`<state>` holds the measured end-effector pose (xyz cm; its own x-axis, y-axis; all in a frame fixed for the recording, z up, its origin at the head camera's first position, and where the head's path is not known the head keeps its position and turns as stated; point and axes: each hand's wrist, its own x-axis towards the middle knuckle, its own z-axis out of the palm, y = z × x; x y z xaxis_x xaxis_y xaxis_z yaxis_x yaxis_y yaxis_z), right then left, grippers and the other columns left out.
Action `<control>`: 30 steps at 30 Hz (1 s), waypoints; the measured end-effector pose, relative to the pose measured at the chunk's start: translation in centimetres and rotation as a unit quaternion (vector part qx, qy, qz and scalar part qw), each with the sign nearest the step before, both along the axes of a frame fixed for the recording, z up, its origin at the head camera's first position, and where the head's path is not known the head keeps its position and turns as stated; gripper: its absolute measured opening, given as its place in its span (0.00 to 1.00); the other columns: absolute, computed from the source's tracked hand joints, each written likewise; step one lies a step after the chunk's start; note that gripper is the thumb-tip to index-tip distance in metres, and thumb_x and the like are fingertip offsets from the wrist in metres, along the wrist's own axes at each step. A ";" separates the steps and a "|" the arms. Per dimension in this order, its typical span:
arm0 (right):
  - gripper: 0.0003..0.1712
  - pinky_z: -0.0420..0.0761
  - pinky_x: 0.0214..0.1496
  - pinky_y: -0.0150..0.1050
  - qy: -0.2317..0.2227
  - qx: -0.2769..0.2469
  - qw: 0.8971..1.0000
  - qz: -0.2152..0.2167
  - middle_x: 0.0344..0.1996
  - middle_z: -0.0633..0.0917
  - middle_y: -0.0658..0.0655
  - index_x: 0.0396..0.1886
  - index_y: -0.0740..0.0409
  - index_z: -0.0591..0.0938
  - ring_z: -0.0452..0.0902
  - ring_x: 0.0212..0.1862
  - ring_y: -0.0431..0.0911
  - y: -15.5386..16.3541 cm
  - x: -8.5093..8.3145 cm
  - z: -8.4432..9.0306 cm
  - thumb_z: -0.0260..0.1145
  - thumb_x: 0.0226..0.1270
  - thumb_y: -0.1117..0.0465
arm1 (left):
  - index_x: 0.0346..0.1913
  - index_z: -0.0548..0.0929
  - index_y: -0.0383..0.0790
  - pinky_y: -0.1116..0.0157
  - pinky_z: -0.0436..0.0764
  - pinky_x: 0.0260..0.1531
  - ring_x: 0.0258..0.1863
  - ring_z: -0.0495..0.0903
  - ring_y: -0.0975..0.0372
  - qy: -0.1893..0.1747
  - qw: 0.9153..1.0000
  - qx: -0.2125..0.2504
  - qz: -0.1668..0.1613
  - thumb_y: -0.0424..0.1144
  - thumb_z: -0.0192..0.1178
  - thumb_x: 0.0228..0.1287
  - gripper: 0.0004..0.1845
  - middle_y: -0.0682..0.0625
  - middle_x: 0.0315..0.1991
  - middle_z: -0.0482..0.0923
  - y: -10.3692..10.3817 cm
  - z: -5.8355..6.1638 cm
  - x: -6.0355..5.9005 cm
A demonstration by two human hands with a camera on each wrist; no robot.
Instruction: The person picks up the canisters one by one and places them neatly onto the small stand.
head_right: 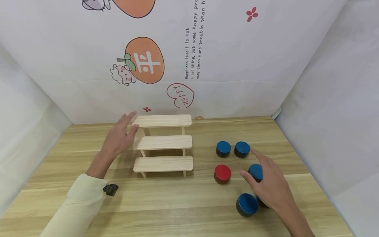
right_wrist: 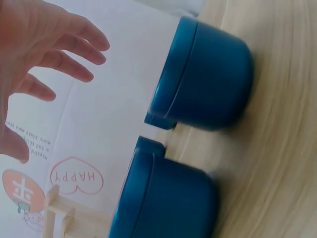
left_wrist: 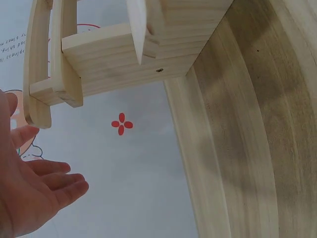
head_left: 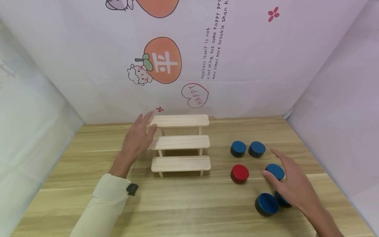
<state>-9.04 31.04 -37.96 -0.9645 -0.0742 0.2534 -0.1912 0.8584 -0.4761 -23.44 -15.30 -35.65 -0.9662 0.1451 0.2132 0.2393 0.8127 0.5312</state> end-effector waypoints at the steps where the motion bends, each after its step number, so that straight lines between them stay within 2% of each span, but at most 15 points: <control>1: 0.45 0.63 0.53 0.74 -0.002 -0.003 1.000 0.000 0.66 0.69 0.75 0.78 0.58 0.60 0.64 0.63 0.73 0.2 0.1 0.0 0.67 0.69 0.46 | 0.80 0.55 0.56 0.31 0.58 0.61 0.71 0.53 0.32 -0.005 1.000 0.003 0.000 0.58 0.38 0.79 0.31 0.32 0.77 0.46 0.0 0.0 0.0; 5: 0.44 0.62 0.54 0.75 -0.003 -0.012 1.000 0.004 0.65 0.69 0.76 0.77 0.61 0.61 0.63 0.63 0.74 0.7 0.3 0.1 0.68 0.70 0.48 | 0.79 0.58 0.55 0.31 0.59 0.61 0.71 0.54 0.32 -0.021 1.000 0.002 0.008 0.57 0.37 0.80 0.30 0.32 0.77 0.48 -0.1 -0.1 0.0; 9: 0.44 0.60 0.55 0.76 -0.002 -0.019 1.000 0.000 0.65 0.68 0.77 0.77 0.61 0.60 0.62 0.63 0.75 1.4 0.6 0.1 0.68 0.70 0.50 | 0.79 0.59 0.52 0.32 0.59 0.61 0.72 0.55 0.34 -0.020 1.000 0.010 0.002 0.54 0.41 0.80 0.29 0.32 0.76 0.51 0.0 -0.1 0.0; 15: 0.44 0.58 0.57 0.76 -0.005 -0.024 1.000 -0.004 0.67 0.66 0.77 0.78 0.60 0.59 0.60 0.64 0.76 2.5 1.1 -0.2 0.68 0.70 0.51 | 0.78 0.62 0.47 0.40 0.59 0.67 0.73 0.57 0.42 -0.020 0.999 0.042 -0.017 0.51 0.45 0.79 0.29 0.39 0.75 0.60 0.0 0.1 -0.3; 20: 0.44 0.57 0.57 0.76 -0.004 -0.030 1.000 -0.001 0.67 0.66 0.77 0.79 0.59 0.58 0.60 0.64 0.76 3.2 1.3 -0.5 0.68 0.70 0.53 | 0.78 0.60 0.47 0.41 0.59 0.67 0.73 0.57 0.43 -0.032 0.998 0.042 -0.017 0.52 0.43 0.79 0.30 0.42 0.75 0.60 0.0 0.2 -0.3; 27: 0.46 0.61 0.50 0.78 -0.047 -0.040 0.998 -0.006 0.66 0.66 0.78 0.81 0.54 0.54 0.61 0.62 0.78 4.3 1.8 -0.9 0.67 0.71 0.52 | 0.79 0.57 0.50 0.40 0.59 0.66 0.73 0.57 0.42 -0.047 0.998 0.039 -0.018 0.54 0.41 0.80 0.31 0.42 0.76 0.59 -0.1 0.3 -0.2; 30: 0.46 0.61 0.54 0.75 -0.065 -0.041 0.997 -0.006 0.65 0.67 0.79 0.81 0.54 0.53 0.62 0.62 0.77 4.9 1.9 -1.1 0.66 0.72 0.52 | 0.80 0.56 0.52 0.39 0.61 0.65 0.71 0.59 0.40 -0.053 0.998 0.041 -0.016 0.55 0.40 0.79 0.31 0.43 0.76 0.58 -0.2 0.3 -0.3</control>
